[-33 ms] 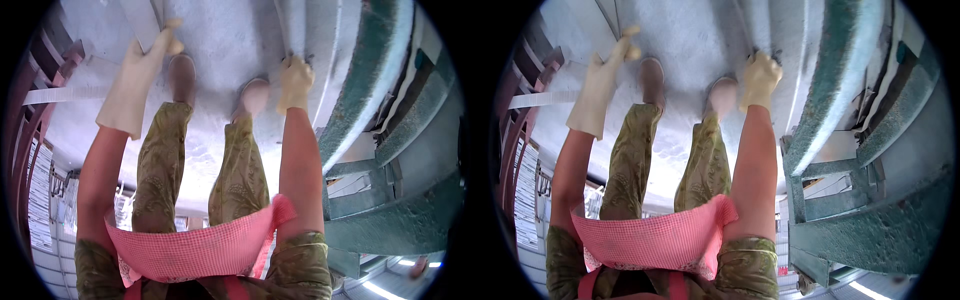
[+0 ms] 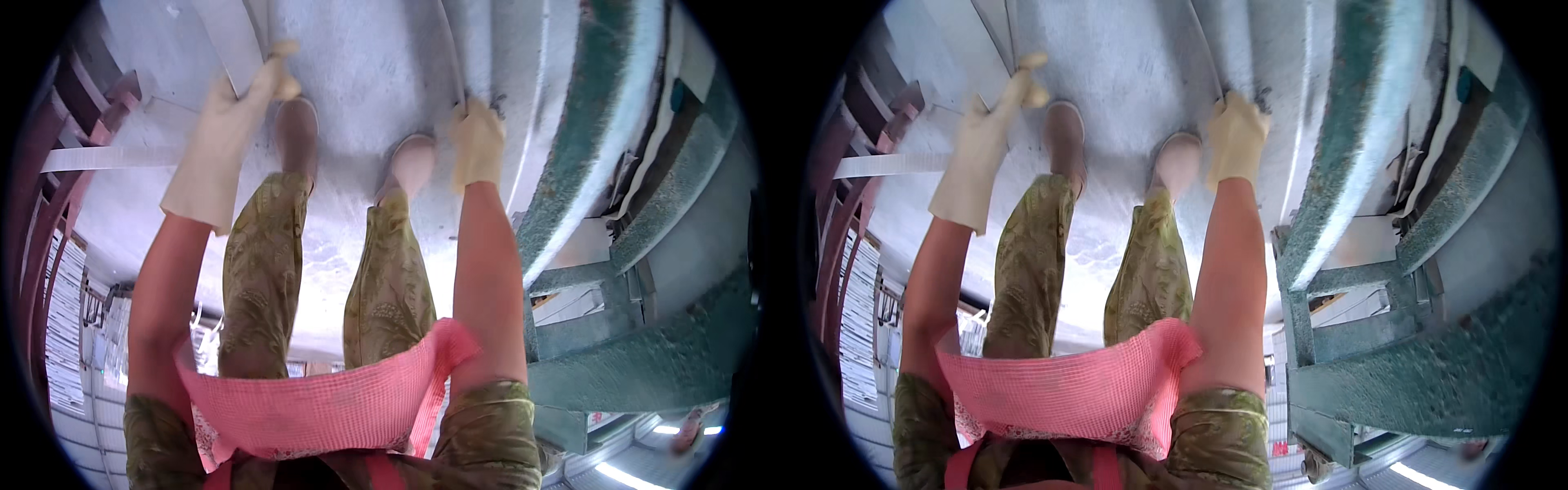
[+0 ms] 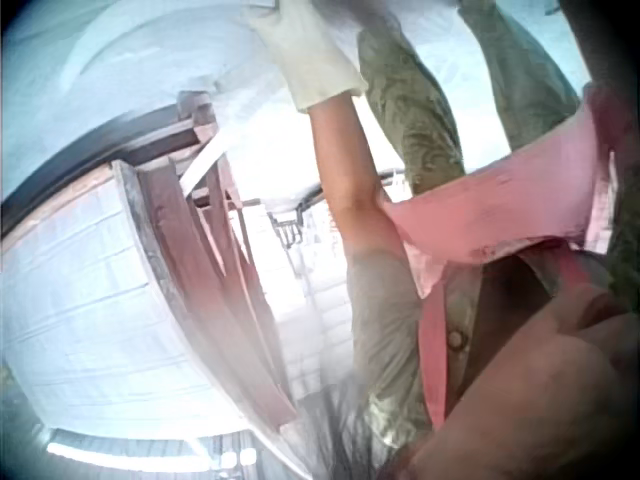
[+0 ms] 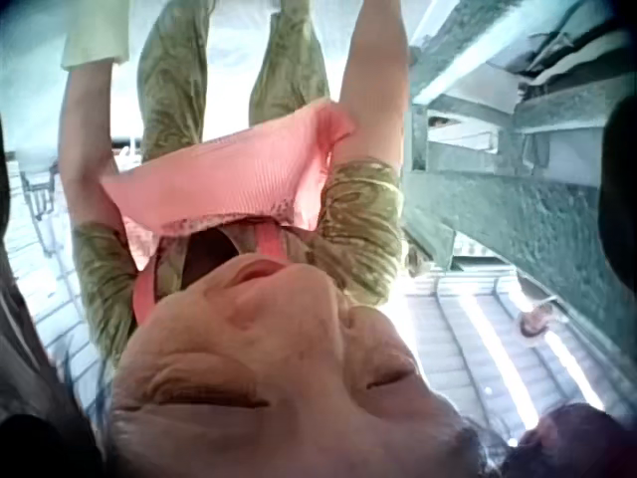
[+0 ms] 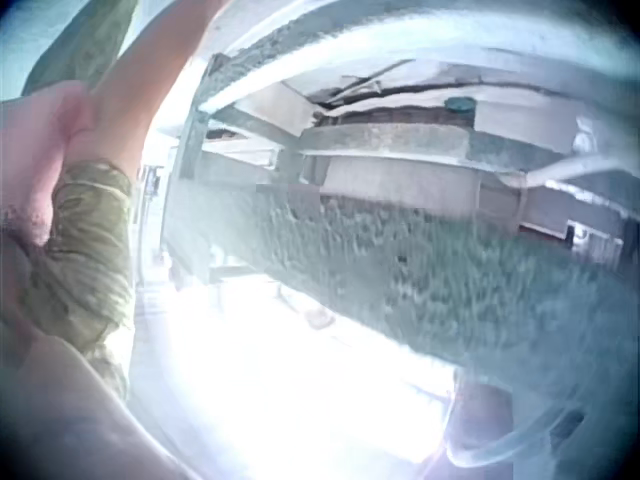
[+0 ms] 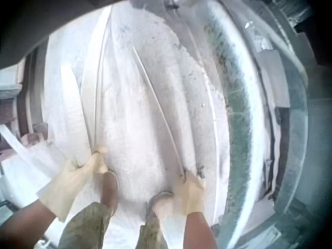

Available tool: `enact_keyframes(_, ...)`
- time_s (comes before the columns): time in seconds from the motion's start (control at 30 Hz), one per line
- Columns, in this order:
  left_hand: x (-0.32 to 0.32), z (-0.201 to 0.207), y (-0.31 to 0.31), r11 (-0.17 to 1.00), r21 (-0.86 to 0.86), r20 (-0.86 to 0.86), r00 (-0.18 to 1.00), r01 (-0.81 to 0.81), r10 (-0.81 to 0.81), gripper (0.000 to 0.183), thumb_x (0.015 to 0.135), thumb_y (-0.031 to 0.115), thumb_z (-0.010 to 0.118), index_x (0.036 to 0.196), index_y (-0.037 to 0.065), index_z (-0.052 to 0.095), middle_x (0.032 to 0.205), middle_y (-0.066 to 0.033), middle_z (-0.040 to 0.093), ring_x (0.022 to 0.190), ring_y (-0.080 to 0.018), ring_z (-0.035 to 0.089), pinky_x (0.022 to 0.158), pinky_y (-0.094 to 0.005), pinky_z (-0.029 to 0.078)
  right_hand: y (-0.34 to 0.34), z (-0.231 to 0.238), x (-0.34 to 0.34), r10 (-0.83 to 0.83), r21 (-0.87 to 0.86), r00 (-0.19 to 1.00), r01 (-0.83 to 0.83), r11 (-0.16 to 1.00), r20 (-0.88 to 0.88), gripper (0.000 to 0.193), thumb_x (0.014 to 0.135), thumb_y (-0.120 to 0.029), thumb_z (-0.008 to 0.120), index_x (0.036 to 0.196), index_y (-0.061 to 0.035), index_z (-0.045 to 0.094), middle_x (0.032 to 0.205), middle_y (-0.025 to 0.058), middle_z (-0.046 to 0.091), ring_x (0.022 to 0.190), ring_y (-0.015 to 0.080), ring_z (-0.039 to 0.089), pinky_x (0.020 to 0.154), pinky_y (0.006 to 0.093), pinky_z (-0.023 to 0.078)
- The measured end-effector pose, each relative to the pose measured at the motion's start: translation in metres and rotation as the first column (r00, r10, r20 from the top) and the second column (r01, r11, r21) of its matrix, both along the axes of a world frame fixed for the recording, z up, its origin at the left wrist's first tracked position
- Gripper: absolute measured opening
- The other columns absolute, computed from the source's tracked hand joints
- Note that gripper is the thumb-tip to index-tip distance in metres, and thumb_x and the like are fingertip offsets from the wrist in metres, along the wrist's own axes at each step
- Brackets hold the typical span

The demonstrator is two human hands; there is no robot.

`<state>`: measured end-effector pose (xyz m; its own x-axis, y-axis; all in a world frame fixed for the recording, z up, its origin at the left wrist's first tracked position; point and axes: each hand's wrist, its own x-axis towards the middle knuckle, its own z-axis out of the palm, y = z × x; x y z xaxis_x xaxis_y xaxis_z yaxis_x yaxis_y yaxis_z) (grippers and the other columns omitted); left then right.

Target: The person repeatedly picks up rectangular white plasterboard pieces and rubs their edges against a red sanding belt on a machine. After sanding, the person stacks the pieces on a nearby table. The person also handles long, thin strips of material, placing them on the table.

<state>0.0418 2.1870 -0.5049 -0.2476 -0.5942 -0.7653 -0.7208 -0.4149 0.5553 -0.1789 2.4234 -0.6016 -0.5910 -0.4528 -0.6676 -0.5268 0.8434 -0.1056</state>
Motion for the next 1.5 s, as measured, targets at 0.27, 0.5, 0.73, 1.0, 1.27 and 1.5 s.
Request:
enact_keyframes(0.27,-0.031,0.147,-0.019,0.995,0.096,-0.203,0.979,-0.009,0.028,0.04,0.106,0.029,0.06,0.137,0.005,0.068,0.115,-0.0066,0.074,0.119,-0.0149,0.064,0.111,-0.0335,0.042,-0.118,0.207,0.034,0.22,-0.63,0.906,0.064,0.774,0.362,0.019,0.094,-0.011,0.059,0.1,-0.0031,0.075,0.087,0.024,0.071,0.084,0.0422,0.07,0.074,0.0475,0.057)
enact_keyframes(0.5,-0.049,0.324,-0.049,0.953,0.171,-0.617,0.728,-0.248,0.3,0.048,0.112,0.016,0.052,0.156,-0.001,0.044,0.157,-0.0115,0.049,0.14,-0.0215,0.053,0.116,-0.0361,0.042,-0.23,0.395,0.052,-0.079,-0.529,0.608,0.74,0.415,0.79,0.027,0.098,-0.02,0.058,0.108,0.0003,0.072,0.088,0.0165,0.069,0.087,0.027,0.069,0.08,0.0363,0.053)
enact_keyframes(0.73,-0.043,0.384,-0.084,0.926,0.178,-0.685,0.635,-0.332,0.359,0.071,0.103,0.019,0.069,0.16,0.0,0.031,0.156,-0.0128,0.048,0.14,-0.0244,0.053,0.115,-0.0388,0.048,-0.292,0.482,0.07,-0.009,-0.822,0.86,0.491,0.289,0.511,0.029,0.095,-0.024,0.059,0.108,-0.0001,0.068,0.104,0.0256,0.071,0.099,0.0487,0.066,0.099,0.0478,0.051)
enact_keyframes(1.0,-0.063,0.374,-0.137,0.987,-0.043,-0.581,0.808,-0.155,0.102,0.064,0.1,0.016,0.071,0.154,-0.006,0.043,0.122,-0.0181,0.072,0.105,-0.0192,0.07,0.097,-0.0326,0.054,-0.173,0.576,-0.097,0.151,-0.654,0.643,0.69,0.309,0.751,0.042,0.104,-0.035,0.06,0.129,-0.0028,0.07,0.099,0.0126,0.075,0.083,0.0212,0.073,0.084,0.0363,0.059)
enact_keyframes(1.27,-0.106,0.317,-0.143,0.98,-0.09,-0.241,0.959,-0.175,0.149,0.045,0.101,0.015,0.07,0.138,-0.005,0.054,0.111,-0.0141,0.073,0.095,-0.0187,0.07,0.089,-0.0308,0.055,0.012,0.391,-0.316,-0.694,-0.576,0.315,0.799,-0.174,0.647,0.053,0.106,-0.039,0.054,0.136,0.0044,0.061,0.094,0.0116,0.076,0.109,0.0238,0.066,0.11,0.0385,0.043)
enact_keyframes(1.5,-0.171,0.323,-0.105,0.986,-0.055,-0.025,0.988,-0.154,0.153,0.043,0.102,0.014,0.066,0.138,-0.005,0.052,0.109,-0.0092,0.064,0.098,-0.0172,0.062,0.091,-0.0309,0.052,0.03,0.155,-0.311,-0.634,-0.174,0.772,0.62,0.766,-0.044,0.104,0.082,-0.07,0.071,0.153,0.0025,0.048,0.148,0.0234,0.059,0.148,0.0349,0.045,0.122,0.0418,0.032)
